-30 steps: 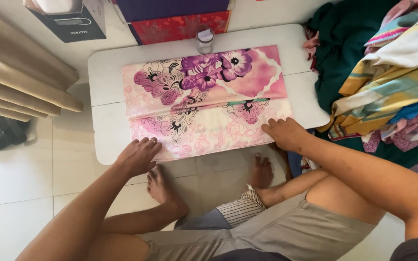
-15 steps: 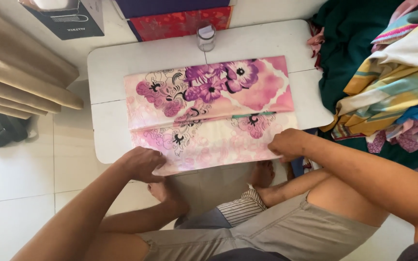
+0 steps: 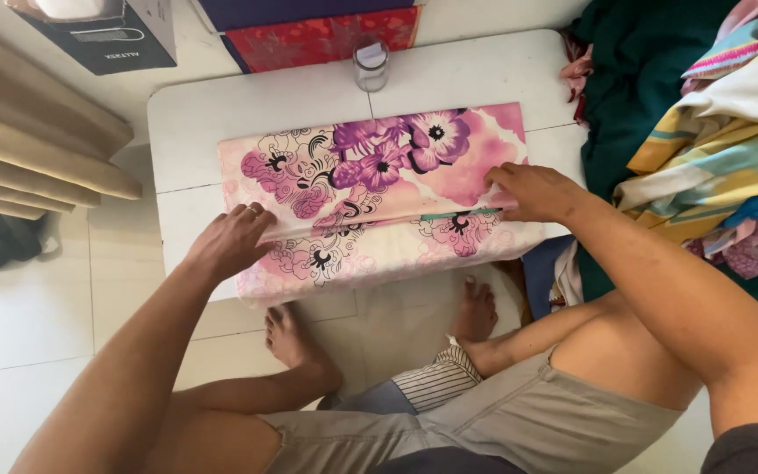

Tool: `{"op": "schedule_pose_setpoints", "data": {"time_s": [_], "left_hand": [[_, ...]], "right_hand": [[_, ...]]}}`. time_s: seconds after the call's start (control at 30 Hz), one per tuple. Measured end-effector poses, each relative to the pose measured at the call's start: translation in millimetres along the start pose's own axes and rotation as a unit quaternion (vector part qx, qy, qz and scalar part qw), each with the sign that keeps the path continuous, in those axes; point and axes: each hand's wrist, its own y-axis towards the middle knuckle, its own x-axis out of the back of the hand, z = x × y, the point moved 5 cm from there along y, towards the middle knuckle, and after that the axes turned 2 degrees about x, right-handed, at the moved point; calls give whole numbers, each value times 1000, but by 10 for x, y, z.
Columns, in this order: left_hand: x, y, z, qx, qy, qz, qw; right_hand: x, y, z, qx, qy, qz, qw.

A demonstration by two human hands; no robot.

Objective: The person uses a lint roller to remove debris from a piece of patterned fabric and then folds it neatly on a small table.

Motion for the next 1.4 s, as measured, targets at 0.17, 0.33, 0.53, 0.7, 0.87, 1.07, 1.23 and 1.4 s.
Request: {"op": "schedule_pose_setpoints", "data": {"time_s": [0.17, 0.33, 0.53, 0.7, 0.87, 1.07, 1.23, 1.4], "left_hand": [[-301, 134, 165, -5, 26, -16, 1000], [-28, 22, 27, -22, 65, -78, 995], [119, 77, 57, 41, 55, -98, 993], [234, 159, 190, 85, -30, -79, 993], [588, -36, 100, 34, -83, -55, 994], [171, 10, 310, -57, 65, -77, 993], [118, -68, 412, -27, 50, -38, 998], [216, -133, 470, 30, 39, -23, 999]], "right_hand": [[-164, 94, -210, -14, -41, 18, 999], [-180, 89, -318, -37, -36, -7, 999], [-23, 103, -409, -17, 23, -97, 995], [67, 23, -256, -57, 120, -93, 987], [65, -62, -41, -1, 86, -14, 996], [-43, -99, -43, 23, -24, 23, 999], [-145, -134, -311, 10, -36, 7, 999], [-92, -214, -317, -16, -43, -3, 999]]}}
